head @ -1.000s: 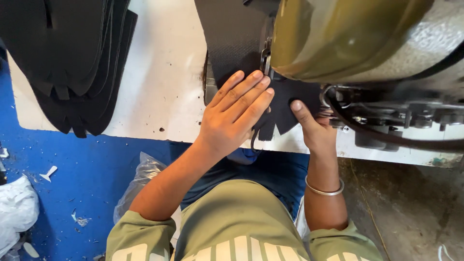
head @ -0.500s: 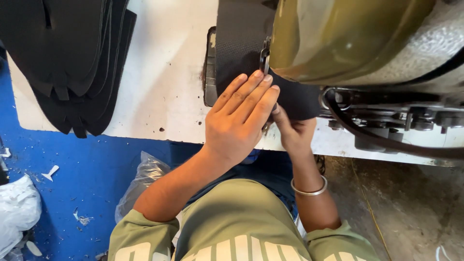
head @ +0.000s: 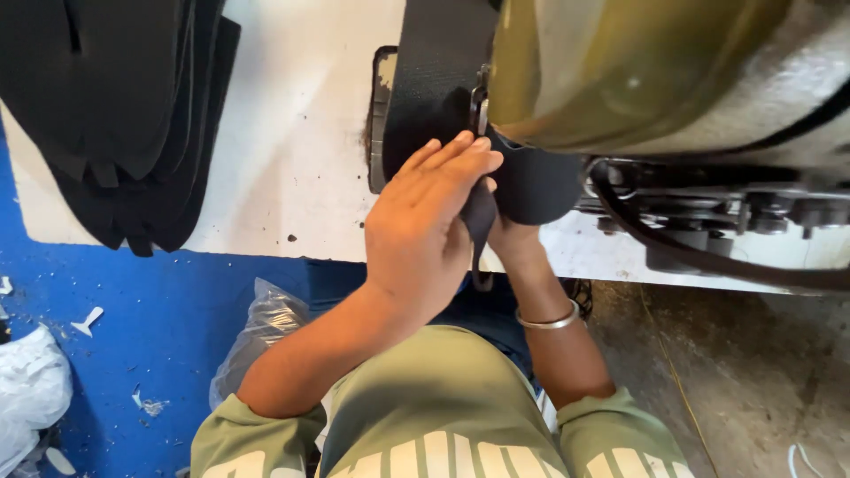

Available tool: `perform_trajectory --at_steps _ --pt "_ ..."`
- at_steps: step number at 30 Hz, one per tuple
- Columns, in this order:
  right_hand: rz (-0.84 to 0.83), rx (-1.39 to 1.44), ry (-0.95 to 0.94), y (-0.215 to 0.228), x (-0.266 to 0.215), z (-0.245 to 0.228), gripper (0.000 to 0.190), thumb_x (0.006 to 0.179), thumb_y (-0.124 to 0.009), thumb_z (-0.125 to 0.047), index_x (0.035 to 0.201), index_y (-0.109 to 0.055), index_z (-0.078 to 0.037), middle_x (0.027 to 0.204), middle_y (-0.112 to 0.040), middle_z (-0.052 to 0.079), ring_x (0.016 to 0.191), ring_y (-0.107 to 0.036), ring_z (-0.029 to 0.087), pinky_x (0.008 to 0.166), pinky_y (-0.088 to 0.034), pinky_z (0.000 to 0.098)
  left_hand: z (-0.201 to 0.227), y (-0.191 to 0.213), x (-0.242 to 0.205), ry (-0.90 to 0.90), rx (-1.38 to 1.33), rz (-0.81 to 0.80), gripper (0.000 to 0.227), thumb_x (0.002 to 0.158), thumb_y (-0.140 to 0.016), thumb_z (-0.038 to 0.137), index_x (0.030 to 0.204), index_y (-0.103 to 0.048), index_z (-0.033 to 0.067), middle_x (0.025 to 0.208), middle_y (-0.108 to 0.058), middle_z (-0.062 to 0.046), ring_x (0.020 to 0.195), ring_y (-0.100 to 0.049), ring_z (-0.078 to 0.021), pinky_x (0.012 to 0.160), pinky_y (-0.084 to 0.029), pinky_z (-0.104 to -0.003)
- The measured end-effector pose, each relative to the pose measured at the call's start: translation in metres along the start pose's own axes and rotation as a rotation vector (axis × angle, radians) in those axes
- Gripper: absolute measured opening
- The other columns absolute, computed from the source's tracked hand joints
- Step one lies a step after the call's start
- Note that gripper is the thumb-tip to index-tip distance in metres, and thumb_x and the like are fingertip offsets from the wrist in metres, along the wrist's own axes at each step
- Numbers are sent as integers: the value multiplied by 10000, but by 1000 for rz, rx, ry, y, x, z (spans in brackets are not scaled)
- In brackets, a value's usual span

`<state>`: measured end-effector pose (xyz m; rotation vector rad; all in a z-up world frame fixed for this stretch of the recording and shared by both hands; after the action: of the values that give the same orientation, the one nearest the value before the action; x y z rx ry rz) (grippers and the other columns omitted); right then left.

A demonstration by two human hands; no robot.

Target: The person uses a sewing machine to stitch a black strap onto the edge of a black slipper sole. They repeatedly pick up a sole, align the strap, sew it, and then cut the thread before moving to the next item.

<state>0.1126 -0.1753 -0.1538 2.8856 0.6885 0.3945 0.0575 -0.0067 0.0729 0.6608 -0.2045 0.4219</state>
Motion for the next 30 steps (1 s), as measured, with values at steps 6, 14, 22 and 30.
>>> perform_trajectory --at_steps 6,14,22,30 --pt "95 562 -323 -16 -4 -18 451 1075 -516 -214 1482 -510 -20 1491 -573 117 1345 -579 206 1143 -453 336 -8 -25 -16 -169 179 148 266 955 -684 -22 1220 -698 0 1287 -704 -154 1297 -646 -290 1160 -480 -451" --pt "-5 279 -122 -31 -14 -32 480 1064 -621 -65 1518 -477 -4 1519 -557 117 1392 -562 199 1192 -444 349 -8 -11 -6 -266 220 77 195 1013 -686 78 1197 -719 24 1279 -719 -122 1297 -648 -256 1166 -472 -421" --pt "-48 85 61 -51 -3 -64 556 1033 -675 -98 1521 -420 -25 1503 -534 134 1391 -558 224 1178 -455 367 -5 -10 -4 -345 392 4 208 1026 -686 120 1205 -724 22 1295 -722 -113 1312 -637 -244 1177 -459 -396" --pt "-58 81 13 -63 8 -73 472 1051 -684 -154 1466 -488 -45 1400 -603 128 1300 -617 235 1099 -508 358 -14 -6 -1 -263 214 35 173 1036 -677 115 1191 -727 59 1295 -722 -87 1300 -654 -224 1169 -485 -392"
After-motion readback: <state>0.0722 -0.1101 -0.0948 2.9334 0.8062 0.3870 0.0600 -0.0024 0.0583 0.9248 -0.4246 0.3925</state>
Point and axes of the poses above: each hand's wrist, its own x-axis towards the middle knuckle, its own y-axis out of the back of the hand, z = x × y, the point moved 6 cm from there along x, towards the middle knuckle
